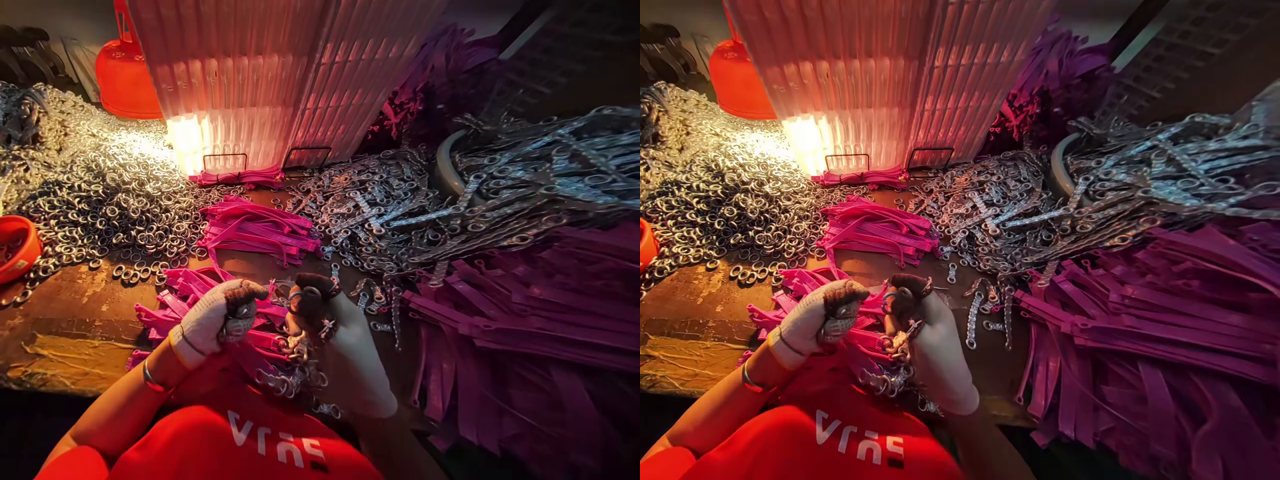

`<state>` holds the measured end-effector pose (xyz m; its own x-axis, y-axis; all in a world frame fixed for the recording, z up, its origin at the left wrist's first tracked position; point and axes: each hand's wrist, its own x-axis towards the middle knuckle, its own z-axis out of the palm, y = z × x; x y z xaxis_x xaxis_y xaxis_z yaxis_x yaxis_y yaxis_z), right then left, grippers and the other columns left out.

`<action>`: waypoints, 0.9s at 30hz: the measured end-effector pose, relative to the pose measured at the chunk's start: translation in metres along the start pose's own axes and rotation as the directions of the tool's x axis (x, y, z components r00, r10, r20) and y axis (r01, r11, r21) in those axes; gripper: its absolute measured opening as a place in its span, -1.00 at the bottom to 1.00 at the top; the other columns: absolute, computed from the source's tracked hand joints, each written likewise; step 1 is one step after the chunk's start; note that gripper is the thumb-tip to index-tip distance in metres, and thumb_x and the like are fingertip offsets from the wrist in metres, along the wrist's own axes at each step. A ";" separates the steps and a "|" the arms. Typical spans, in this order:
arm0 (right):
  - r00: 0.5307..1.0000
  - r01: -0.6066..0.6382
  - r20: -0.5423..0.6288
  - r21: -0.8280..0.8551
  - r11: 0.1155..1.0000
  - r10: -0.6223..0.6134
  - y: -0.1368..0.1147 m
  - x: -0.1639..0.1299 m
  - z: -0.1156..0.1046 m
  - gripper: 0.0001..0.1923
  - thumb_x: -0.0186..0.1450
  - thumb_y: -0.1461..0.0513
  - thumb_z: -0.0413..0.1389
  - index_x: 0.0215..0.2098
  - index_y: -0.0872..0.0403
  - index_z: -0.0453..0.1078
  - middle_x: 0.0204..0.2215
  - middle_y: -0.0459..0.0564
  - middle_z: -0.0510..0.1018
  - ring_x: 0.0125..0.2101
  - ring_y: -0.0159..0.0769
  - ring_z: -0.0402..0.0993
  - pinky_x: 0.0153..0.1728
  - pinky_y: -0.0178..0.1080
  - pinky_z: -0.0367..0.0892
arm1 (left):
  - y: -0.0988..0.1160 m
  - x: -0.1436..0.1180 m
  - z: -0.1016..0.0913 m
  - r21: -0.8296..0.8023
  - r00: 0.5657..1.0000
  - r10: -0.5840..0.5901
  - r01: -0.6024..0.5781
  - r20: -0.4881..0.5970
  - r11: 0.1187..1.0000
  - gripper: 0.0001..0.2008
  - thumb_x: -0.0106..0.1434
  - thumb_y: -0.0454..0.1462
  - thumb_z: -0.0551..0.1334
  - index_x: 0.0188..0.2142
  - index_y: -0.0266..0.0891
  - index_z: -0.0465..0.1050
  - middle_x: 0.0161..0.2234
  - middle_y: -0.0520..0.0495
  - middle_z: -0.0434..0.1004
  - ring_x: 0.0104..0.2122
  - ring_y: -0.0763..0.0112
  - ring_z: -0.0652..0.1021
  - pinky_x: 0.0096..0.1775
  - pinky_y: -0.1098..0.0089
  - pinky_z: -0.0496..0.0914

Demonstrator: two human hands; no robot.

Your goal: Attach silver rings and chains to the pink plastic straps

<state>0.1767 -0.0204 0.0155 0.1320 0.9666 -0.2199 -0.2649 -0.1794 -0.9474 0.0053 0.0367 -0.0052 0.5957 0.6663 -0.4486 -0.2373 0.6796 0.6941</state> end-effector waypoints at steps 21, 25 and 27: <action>0.876 0.455 0.184 -0.624 0.636 -0.446 0.030 0.012 0.001 -0.58 0.21 0.37 -0.01 0.01 0.01 0.41 -0.08 0.05 0.57 -0.05 -0.14 0.48 0.01 -0.06 0.39 | -0.022 -0.009 0.021 0.271 0.961 0.236 -0.192 -0.142 0.943 -0.58 0.28 0.05 0.25 -0.42 -0.26 0.33 -0.69 0.14 0.26 -0.73 0.65 0.18 -0.66 0.56 0.03; 0.792 0.562 0.340 -0.730 0.388 -0.507 0.028 0.012 -0.014 -0.39 0.07 0.49 -0.07 0.05 0.03 0.38 -0.07 0.09 0.51 -0.03 -0.15 0.46 -0.02 -0.11 0.41 | -0.008 -0.011 0.015 0.401 0.975 0.201 -0.149 -0.091 0.904 -0.56 0.31 0.07 0.20 -0.45 -0.24 0.28 -0.66 0.13 0.27 -0.70 0.63 0.21 -0.63 0.55 0.06; 0.754 0.599 0.420 -0.756 0.265 -0.505 0.022 0.012 -0.018 -0.40 0.04 0.50 -0.05 0.00 0.04 0.40 -0.07 0.10 0.51 -0.06 -0.15 0.47 -0.05 -0.13 0.42 | 0.001 -0.013 0.010 0.480 0.989 0.148 -0.118 -0.025 0.869 -0.57 0.31 0.06 0.21 -0.44 -0.24 0.28 -0.64 0.12 0.28 -0.67 0.62 0.24 -0.61 0.54 0.08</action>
<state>0.1901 -0.0156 -0.0121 -0.1678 0.8962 0.4107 0.7306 0.3928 -0.5585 0.0053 0.0253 0.0066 0.5347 0.7671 -0.3544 0.0917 0.3643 0.9268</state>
